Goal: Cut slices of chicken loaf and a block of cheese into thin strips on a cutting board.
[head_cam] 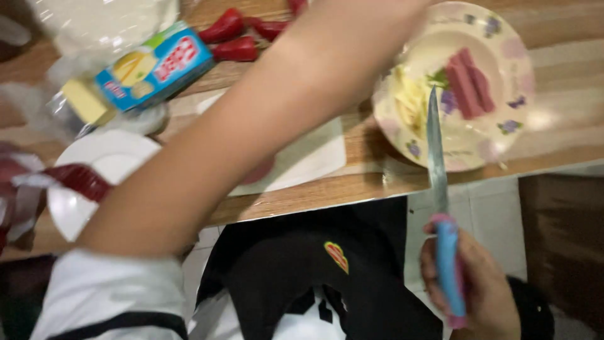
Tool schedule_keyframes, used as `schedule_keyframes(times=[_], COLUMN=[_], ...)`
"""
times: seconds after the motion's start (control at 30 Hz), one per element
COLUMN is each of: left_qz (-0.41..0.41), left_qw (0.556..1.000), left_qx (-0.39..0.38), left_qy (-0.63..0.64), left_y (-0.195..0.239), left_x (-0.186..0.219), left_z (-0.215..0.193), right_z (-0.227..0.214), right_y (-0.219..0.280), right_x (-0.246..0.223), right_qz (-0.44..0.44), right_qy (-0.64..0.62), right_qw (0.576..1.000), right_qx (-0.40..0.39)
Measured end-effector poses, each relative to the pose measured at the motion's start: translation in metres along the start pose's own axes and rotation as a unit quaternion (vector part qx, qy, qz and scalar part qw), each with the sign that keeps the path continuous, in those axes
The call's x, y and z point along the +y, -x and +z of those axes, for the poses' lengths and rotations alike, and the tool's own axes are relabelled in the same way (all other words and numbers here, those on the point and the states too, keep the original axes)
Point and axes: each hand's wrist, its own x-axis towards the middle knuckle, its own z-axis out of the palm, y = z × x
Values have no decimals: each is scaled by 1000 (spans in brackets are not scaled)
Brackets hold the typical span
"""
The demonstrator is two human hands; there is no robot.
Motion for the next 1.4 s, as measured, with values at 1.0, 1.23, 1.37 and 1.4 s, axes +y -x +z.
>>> schedule_keyframes(times=[1.0, 1.23, 1.37, 1.4], left_qz=[-495, -479, -433, -432], left_qw=[838, 849, 893, 893], left_qx=[118, 117, 95, 95], left_qy=[195, 188, 83, 84], left_y=[153, 145, 150, 153], left_x=[15, 19, 32, 35], left_z=[0, 14, 8, 8], right_z=[82, 82, 85, 91], right_y=[-78, -57, -61, -64], right_x=[9, 9, 19, 22], right_qz=[40, -41, -32, -31], right_qy=[549, 697, 729, 729], right_qw=[834, 705, 673, 674], right_qx=[28, 122, 118, 118])
